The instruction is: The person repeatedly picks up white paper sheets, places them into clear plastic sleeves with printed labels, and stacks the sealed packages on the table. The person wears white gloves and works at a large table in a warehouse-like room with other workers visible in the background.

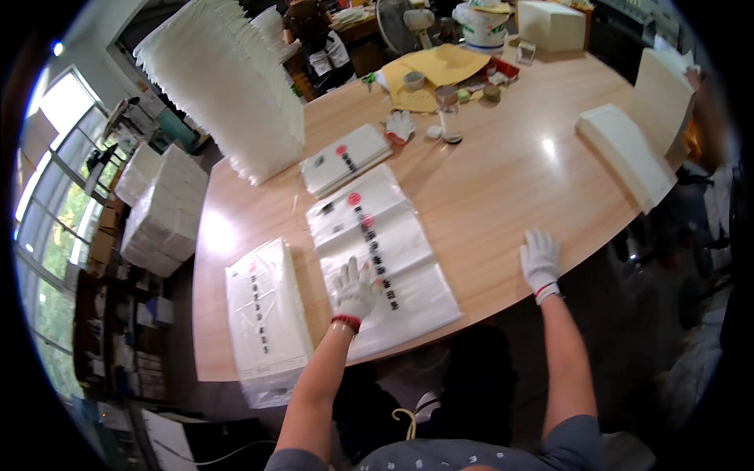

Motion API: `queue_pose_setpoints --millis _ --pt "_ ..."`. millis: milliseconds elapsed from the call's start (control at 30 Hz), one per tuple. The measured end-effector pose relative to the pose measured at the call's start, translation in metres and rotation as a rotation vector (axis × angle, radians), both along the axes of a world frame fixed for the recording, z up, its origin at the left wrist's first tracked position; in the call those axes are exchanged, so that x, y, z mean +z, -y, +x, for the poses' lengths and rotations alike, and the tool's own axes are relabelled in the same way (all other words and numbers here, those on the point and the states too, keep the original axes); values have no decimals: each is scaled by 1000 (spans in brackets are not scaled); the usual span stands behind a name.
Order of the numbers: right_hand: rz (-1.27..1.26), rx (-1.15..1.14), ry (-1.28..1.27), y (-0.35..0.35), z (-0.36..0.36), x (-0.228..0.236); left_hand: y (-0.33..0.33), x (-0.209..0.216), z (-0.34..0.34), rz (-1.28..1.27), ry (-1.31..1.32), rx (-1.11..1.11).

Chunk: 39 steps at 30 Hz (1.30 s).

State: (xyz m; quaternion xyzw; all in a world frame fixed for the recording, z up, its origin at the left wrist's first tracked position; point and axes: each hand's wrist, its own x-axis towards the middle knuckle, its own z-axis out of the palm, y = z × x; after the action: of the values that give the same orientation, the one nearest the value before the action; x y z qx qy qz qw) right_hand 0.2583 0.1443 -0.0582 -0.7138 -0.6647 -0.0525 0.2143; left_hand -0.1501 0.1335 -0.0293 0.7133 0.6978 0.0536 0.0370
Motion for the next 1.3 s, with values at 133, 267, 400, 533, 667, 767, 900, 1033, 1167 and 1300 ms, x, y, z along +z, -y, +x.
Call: queue_pose_setpoints --millis 133,267,400,533,667,767,900,1033,1167,1300 --pt "55 38 -58 3 6 1 -44 -12 -14 -133 -148 60" --pt "22 26 -100 2 8 9 -56 -20 -13 -162 -206 127" --pt "1 28 -102 1 7 16 -74 -31 -28 -10 -272 145" --pt "57 16 -66 -1 5 9 -106 -18 -37 -58 -262 80" --pt "47 35 -62 -2 4 6 -140 -22 -62 -108 -173 51" --pt "30 31 -60 -3 3 11 -165 -22 -69 -112 -208 17" --pt "12 32 -40 -5 3 10 -184 -30 -72 -44 -236 20" --pt "-12 27 -16 -4 0 6 -190 -28 -77 164 -247 26" --pt "4 45 0 -5 3 4 -147 -11 -41 461 65 -17" --pt "43 37 21 -1 2 2 -63 26 4 177 172 -271"
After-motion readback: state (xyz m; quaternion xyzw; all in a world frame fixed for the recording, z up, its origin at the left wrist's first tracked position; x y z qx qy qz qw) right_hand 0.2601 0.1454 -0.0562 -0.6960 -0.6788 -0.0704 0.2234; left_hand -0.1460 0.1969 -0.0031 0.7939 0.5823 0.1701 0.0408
